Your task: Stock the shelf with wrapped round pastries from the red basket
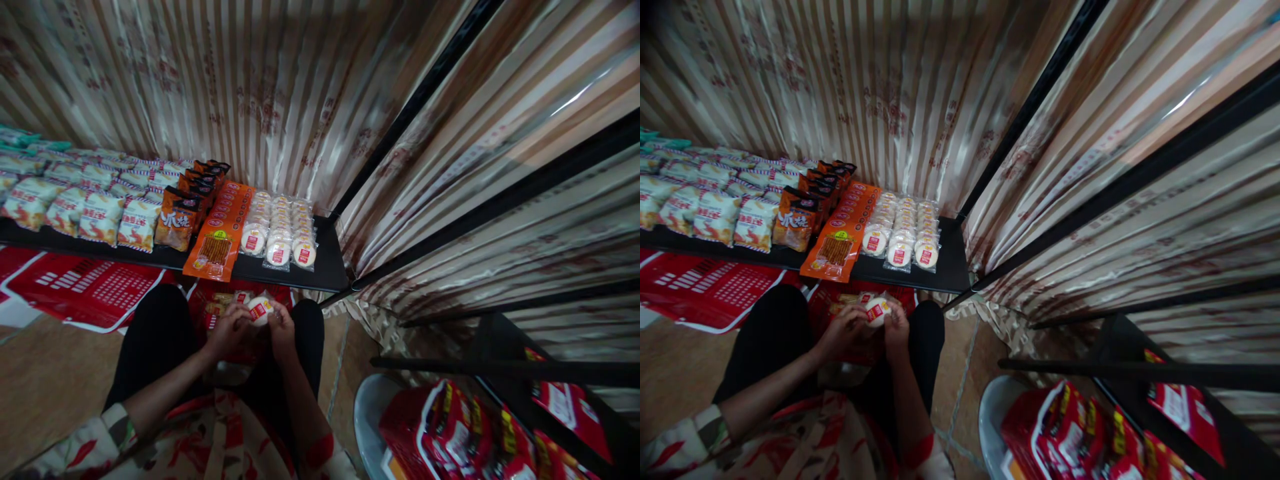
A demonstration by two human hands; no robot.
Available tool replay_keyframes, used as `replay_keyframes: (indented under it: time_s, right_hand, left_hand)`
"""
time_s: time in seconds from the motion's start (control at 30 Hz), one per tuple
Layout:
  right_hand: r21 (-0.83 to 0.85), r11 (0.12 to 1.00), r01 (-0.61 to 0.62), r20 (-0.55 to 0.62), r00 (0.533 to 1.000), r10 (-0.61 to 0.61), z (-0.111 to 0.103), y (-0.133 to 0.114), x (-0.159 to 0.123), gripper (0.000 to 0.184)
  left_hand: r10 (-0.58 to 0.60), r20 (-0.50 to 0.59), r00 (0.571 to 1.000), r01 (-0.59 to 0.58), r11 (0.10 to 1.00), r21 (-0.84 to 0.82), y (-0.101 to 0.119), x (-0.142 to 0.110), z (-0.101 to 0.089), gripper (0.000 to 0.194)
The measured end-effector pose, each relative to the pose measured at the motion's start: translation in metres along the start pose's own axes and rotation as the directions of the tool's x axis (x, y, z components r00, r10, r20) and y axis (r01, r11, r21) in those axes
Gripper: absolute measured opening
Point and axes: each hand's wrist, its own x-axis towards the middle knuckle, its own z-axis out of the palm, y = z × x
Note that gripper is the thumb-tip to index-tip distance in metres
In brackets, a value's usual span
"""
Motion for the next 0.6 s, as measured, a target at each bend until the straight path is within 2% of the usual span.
replay_keyframes:
  time_s: [0.1,0.27,0.37,0.47,0.6]
  right_hand:
    - [0.018,1.0,0.021,0.003,1.0,-0.021,0.001,-0.001,0.001,0.041]
    - [0.112,0.993,-0.025,-0.005,1.0,0.026,0.005,-0.001,0.008,0.075]
    - [0.121,0.991,-0.065,-0.012,0.998,0.067,0.009,-0.008,0.012,0.061]
    - [0.086,0.995,-0.054,0.047,0.998,0.051,0.013,-0.017,0.015,0.042]
    - [0.036,0.999,-0.006,0.054,0.999,0.004,0.017,-0.025,0.018,0.037]
  left_hand:
    - [-0.005,-0.006,1.0,0.005,1.0,0.015,-0.001,-0.002,0.002,0.018]
    - [-0.03,-0.036,0.999,0.031,0.999,0.038,-0.004,-0.003,0.004,0.027]
    - [-0.027,-0.072,0.997,0.032,0.997,0.068,-0.004,-0.004,0.005,0.03]
    - [-0.011,-0.101,0.995,0.022,0.994,0.106,-0.003,-0.004,0.007,0.032]
    - [0.027,-0.12,0.992,-0.008,0.988,0.154,0.001,-0.003,0.01,0.031]
